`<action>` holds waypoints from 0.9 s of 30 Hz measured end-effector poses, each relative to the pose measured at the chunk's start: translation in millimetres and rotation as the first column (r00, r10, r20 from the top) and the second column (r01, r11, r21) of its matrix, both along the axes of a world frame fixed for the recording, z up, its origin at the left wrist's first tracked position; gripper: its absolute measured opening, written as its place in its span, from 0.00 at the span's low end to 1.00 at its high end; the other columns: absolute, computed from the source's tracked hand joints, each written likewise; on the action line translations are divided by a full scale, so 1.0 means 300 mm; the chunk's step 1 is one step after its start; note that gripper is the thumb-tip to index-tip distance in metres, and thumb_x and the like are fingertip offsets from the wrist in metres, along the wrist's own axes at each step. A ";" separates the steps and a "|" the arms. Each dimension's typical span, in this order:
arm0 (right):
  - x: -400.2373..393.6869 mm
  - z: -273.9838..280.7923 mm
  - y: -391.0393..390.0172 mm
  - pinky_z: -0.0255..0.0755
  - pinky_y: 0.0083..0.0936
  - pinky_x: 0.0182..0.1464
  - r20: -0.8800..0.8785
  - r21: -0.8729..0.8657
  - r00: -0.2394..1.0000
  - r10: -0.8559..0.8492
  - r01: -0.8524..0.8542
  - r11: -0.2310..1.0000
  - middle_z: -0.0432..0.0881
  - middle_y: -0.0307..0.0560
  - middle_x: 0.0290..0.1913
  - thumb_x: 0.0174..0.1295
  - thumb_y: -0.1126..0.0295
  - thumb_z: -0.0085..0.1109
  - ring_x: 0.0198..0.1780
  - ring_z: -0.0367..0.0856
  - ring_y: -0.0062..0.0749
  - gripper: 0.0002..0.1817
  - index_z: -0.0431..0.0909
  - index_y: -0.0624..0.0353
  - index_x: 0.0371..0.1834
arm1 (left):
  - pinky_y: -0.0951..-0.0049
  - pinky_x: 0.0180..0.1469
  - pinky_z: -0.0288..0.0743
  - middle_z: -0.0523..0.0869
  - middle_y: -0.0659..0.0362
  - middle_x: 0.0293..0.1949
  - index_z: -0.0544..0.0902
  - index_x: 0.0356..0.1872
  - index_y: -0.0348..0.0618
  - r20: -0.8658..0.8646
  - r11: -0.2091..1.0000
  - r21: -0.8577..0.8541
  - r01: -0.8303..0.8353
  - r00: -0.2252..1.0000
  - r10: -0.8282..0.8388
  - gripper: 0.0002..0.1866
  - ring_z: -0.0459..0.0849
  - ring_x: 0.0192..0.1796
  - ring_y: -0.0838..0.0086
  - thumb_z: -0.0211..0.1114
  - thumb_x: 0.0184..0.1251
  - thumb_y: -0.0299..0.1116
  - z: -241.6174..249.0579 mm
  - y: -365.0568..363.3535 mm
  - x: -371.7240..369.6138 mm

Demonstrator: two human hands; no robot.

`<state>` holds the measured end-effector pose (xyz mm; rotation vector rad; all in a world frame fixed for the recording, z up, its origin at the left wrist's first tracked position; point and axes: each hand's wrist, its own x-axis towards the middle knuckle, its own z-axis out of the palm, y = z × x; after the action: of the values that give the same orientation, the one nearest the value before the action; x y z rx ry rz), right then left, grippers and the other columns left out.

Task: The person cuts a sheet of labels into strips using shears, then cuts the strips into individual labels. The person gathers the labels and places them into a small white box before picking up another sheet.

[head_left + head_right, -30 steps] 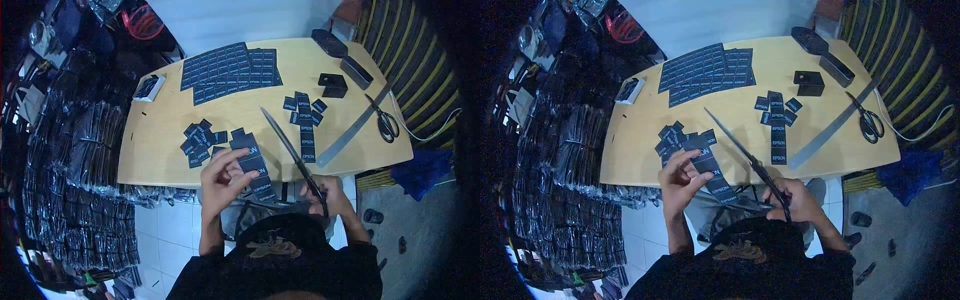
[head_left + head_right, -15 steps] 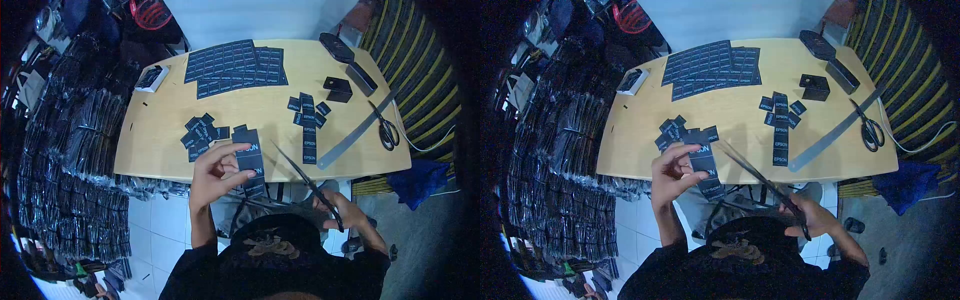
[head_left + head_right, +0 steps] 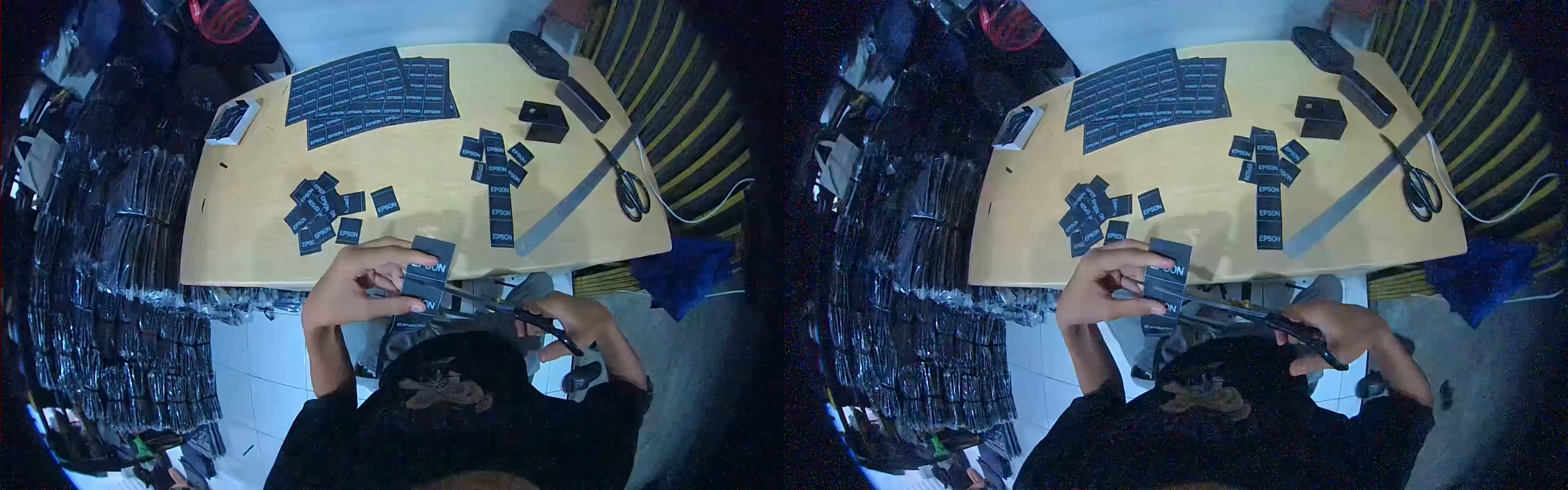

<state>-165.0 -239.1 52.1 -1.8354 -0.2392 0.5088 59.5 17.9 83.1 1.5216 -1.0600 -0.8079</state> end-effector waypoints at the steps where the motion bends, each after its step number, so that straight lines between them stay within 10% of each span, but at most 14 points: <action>1: 0.005 -0.001 0.001 0.68 0.26 0.28 0.073 0.004 0.997 0.002 -0.003 1.000 0.74 0.40 0.26 0.47 0.51 0.72 0.26 0.74 0.27 0.27 0.74 0.60 0.40 | 0.84 0.36 0.80 0.81 0.57 0.44 0.82 0.47 0.37 -0.017 1.000 -0.003 0.029 0.999 -0.029 0.27 0.83 0.41 0.78 0.77 0.38 0.18 -0.003 -0.005 0.001; 27: 0.025 0.010 -0.007 0.65 0.26 0.25 0.030 0.031 0.999 0.040 -0.041 0.999 0.74 0.39 0.22 0.51 0.50 0.69 0.23 0.73 0.27 0.24 0.74 0.60 0.35 | 0.87 0.33 0.79 0.82 0.57 0.44 0.83 0.48 0.40 -0.082 0.987 -0.002 0.160 0.984 -0.160 0.28 0.82 0.40 0.82 0.78 0.38 0.21 -0.009 -0.048 -0.001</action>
<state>-157.4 -241.3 55.1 -1.8116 -0.3029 0.5041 59.2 3.4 80.4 1.4073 -1.1301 -0.9766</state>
